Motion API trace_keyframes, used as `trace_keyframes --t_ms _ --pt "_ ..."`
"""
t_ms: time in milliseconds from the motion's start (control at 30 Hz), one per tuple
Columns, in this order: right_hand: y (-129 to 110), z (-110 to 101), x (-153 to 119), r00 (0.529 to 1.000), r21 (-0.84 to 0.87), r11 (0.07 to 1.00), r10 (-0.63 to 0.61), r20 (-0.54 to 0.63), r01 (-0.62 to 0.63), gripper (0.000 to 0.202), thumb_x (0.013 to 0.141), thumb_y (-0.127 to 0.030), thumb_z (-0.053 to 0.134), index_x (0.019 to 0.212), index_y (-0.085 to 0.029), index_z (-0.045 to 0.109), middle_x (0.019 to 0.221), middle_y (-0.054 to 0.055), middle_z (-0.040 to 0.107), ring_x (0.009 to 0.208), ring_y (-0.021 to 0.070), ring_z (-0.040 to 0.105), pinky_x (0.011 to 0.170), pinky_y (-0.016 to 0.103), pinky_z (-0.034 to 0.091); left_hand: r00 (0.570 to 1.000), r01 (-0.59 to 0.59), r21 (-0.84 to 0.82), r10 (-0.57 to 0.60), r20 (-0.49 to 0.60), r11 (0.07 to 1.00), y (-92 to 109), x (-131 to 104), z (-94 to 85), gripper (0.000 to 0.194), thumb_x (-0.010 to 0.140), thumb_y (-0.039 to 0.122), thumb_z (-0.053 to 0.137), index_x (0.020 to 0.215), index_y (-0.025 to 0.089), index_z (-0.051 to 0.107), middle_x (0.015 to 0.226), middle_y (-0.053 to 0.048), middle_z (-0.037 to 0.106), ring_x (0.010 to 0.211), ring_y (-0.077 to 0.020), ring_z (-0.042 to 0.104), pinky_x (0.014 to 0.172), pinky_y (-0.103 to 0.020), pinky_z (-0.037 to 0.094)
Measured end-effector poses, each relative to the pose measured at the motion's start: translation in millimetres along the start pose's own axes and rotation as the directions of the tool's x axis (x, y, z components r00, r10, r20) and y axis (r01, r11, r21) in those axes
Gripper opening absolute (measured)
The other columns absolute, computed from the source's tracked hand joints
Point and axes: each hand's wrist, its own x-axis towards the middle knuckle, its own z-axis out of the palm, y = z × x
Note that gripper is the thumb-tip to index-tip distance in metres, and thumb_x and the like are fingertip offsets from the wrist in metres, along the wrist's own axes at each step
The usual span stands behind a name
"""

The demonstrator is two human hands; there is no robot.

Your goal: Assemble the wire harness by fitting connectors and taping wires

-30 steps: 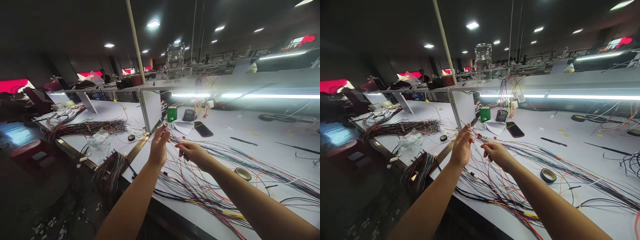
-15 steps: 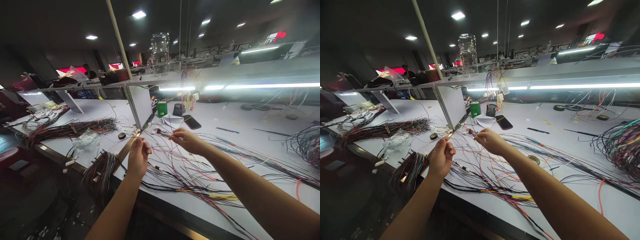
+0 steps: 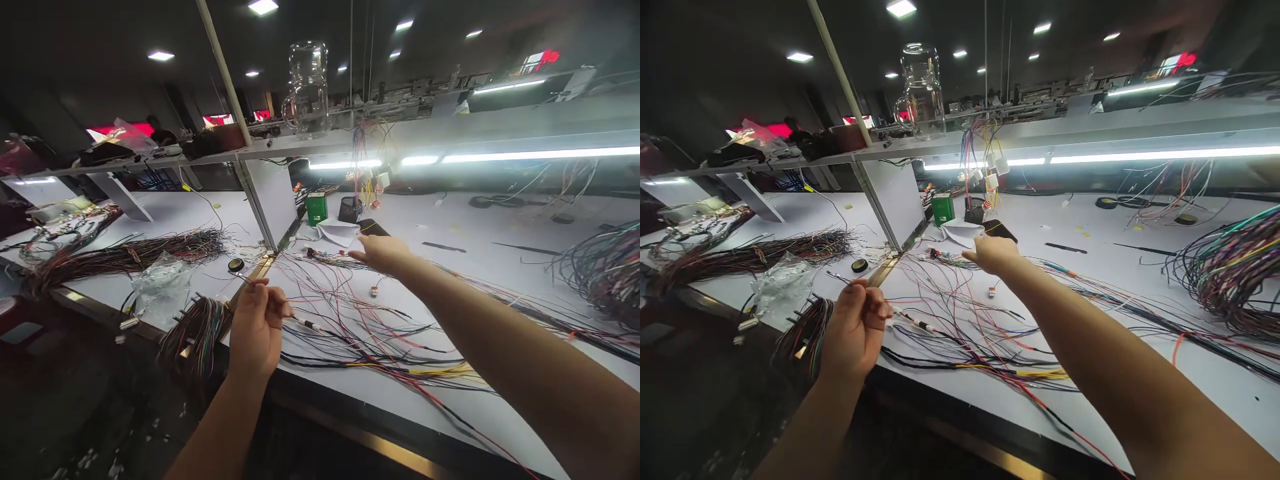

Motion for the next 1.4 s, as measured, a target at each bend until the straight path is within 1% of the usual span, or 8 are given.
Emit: trace_keyframes --t_ms 133,267,367,500,700,900,1167,1400 --pt "-35.8 2.4 -33.3 0.979 0.248 0.95 -0.204 0.028 0.191 0.04 0.095 -0.038 0.034 0.12 -0.02 0.058 0.108 0.009 0.066 0.096 0.0202 0.061 0.081 0.033 0.047 0.996 0.003 0.104 -0.012 0.084 0.995 -0.3 -1.4 19.7 0.015 0.083 0.032 0.062 0.091 0.021 0.056 0.087 -0.004 0.066 0.061 -0.0098 0.056 0.056 -0.023 0.045" --pt "-79.7 -1.8 -81.2 0.884 0.673 0.645 -0.466 -0.031 0.363 0.04 0.095 -0.037 0.036 0.129 -0.024 0.05 0.115 0.006 0.064 0.103 0.0188 0.059 0.088 0.035 0.047 0.995 -0.071 0.215 0.055 0.079 0.974 -7.5 0.3 27.1 0.015 0.073 0.028 0.072 0.082 0.016 0.067 0.098 -0.004 0.061 0.064 -0.0065 0.05 0.05 -0.018 0.037" --pt "-91.9 4.0 -101.0 0.916 0.566 0.737 -0.392 -0.086 0.369 0.032 0.093 -0.033 0.042 0.121 -0.029 0.057 0.11 0.003 0.066 0.1 0.02 0.06 0.085 0.036 0.046 0.981 0.101 0.205 -0.132 0.14 0.974 -3.5 -1.0 18.7 0.019 0.072 0.031 0.073 0.084 0.016 0.07 0.082 -0.002 0.058 0.056 -0.0053 0.043 0.047 -0.018 0.032" --pt "-79.8 21.4 -106.2 0.965 0.461 0.848 -0.22 -0.139 0.26 0.025 0.09 -0.034 0.045 0.104 -0.028 0.065 0.09 0.001 0.07 0.083 0.0199 0.063 0.073 0.033 0.047 0.899 0.293 0.322 -0.375 0.229 0.9 4.0 2.3 -27.5 0.037 0.081 0.044 0.061 0.108 0.02 0.065 0.088 -0.006 0.061 0.056 -0.0087 0.046 0.048 -0.021 0.034" --pt "-67.3 49.1 -103.4 0.966 0.508 0.822 -0.223 -0.13 0.258 0.02 0.089 -0.035 0.047 0.091 -0.027 0.065 0.088 0.0 0.067 0.082 0.0173 0.061 0.072 0.03 0.046 0.99 -0.116 0.916 -0.03 0.138 0.384 -18.9 24.3 -119.6 0.016 0.069 0.024 0.07 0.085 0.024 0.072 0.088 -0.006 0.065 0.087 -0.0216 0.055 0.085 -0.033 0.04" --pt "-71.3 86.1 -97.8 0.993 0.705 0.705 -0.114 0.004 0.078 0.023 0.086 -0.041 0.053 0.094 -0.025 0.066 0.078 0.001 0.065 0.068 0.0161 0.058 0.06 0.028 0.044 0.944 -0.226 0.964 -0.211 0.252 0.142 -37.1 29.2 -135.8 0.02 0.071 0.025 0.066 0.091 0.024 0.071 0.095 -0.006 0.063 0.092 -0.0233 0.055 0.09 -0.037 0.039" --pt "-74.6 85.4 -100.5 0.992 0.717 0.688 -0.032 -0.121 0.11 0.016 0.082 -0.039 0.06 0.082 -0.025 0.067 0.075 0.001 0.064 0.064 0.0148 0.054 0.059 0.028 0.043 0.953 0.276 0.465 -0.304 -0.017 0.841 -15.4 -1.0 -78.8 0.033 0.071 0.031 0.073 0.102 0.019 0.067 0.087 -0.004 0.067 0.081 -0.0156 0.063 0.081 -0.029 0.047" --pt "-78.9 84.0 -112.3 0.96 0.652 0.708 -0.144 -0.242 0.27 0.012 0.085 -0.031 0.054 0.076 -0.023 0.058 0.068 0.001 0.055 0.061 0.0143 0.049 0.056 0.028 0.04 0.894 0.408 -0.085 -0.416 -0.166 0.909 -28.7 -27.8 -32.0 0.028 0.067 0.021 0.079 0.091 0.013 0.068 0.083 -0.004 0.068 0.071 -0.0108 0.064 0.076 -0.024 0.051"
